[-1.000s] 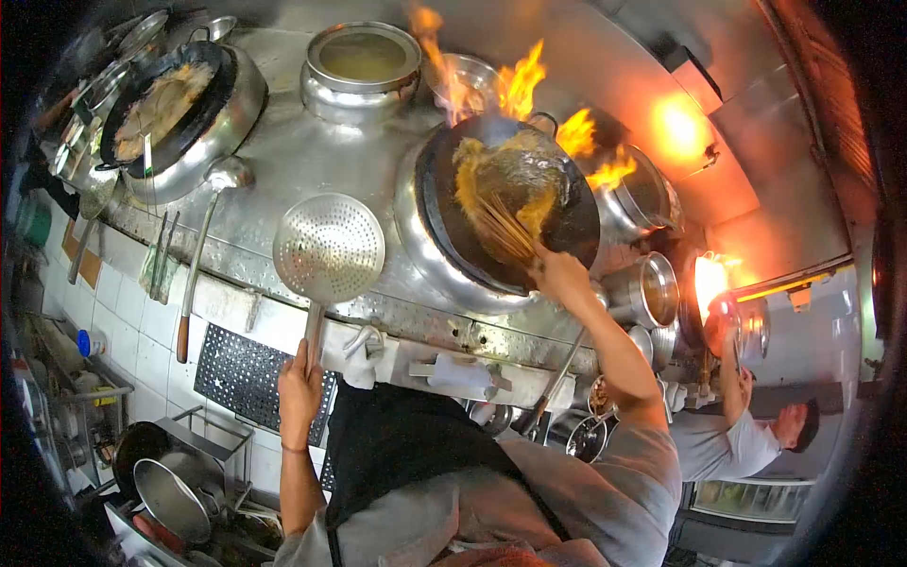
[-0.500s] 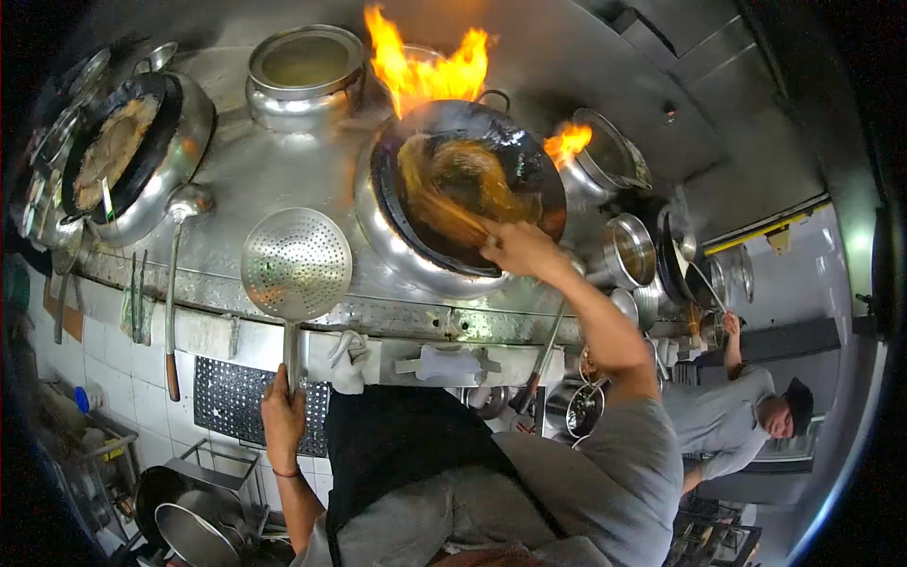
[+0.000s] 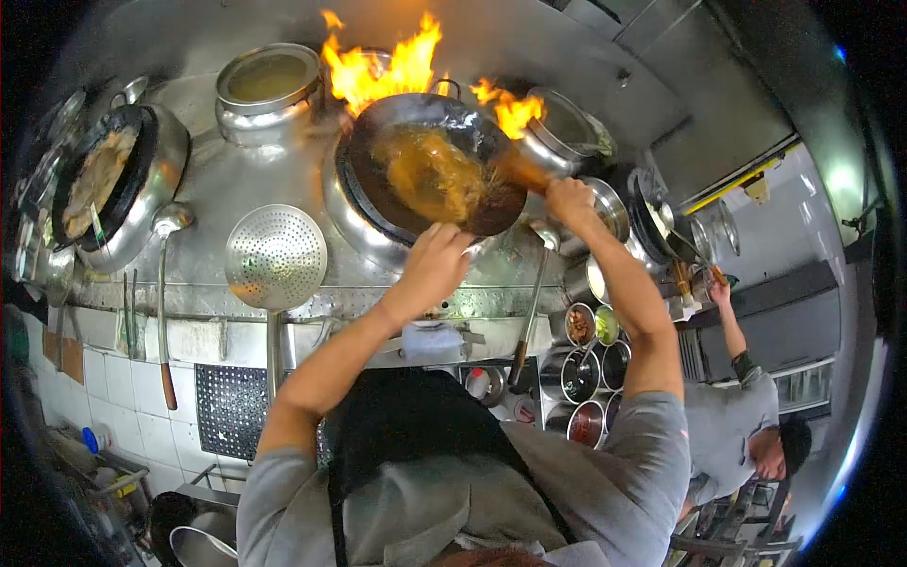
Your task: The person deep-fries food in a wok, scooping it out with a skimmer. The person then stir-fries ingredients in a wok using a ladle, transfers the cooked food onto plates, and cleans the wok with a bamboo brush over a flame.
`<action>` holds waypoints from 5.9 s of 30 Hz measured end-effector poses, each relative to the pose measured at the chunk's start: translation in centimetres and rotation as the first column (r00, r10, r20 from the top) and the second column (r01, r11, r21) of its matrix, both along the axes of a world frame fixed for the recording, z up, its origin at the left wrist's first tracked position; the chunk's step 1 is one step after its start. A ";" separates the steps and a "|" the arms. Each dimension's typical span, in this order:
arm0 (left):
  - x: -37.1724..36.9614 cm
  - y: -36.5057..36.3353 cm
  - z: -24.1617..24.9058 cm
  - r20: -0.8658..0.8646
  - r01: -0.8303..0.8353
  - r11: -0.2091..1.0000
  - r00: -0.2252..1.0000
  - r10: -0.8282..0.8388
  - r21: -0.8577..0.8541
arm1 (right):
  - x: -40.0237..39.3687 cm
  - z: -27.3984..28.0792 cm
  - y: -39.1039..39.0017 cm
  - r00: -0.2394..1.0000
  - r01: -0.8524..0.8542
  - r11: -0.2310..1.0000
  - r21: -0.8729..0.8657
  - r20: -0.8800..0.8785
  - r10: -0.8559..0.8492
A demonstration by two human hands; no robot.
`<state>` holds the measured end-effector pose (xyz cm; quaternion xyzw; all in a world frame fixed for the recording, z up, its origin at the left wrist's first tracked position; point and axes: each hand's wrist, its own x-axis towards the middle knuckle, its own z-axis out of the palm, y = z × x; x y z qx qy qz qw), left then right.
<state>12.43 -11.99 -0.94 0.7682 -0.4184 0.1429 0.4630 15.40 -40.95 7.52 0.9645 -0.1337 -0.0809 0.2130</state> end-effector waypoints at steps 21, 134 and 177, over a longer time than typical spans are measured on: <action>1.2 4.1 0.9 0.014 0.034 0.993 0.999 -0.036 0.110 | -19.9 -20.3 9.8 0.743 0.309 0.707 0.637 0.302 -0.597; 2.4 -5.7 -4.3 0.044 -0.264 0.911 0.963 0.264 0.316 | 11.9 -13.1 2.6 0.800 0.008 0.956 0.294 0.572 -0.183; 3.0 -6.7 -5.4 0.013 -0.209 0.932 0.976 0.215 0.296 | 7.3 -10.4 7.7 0.930 0.239 0.818 0.523 0.119 -0.348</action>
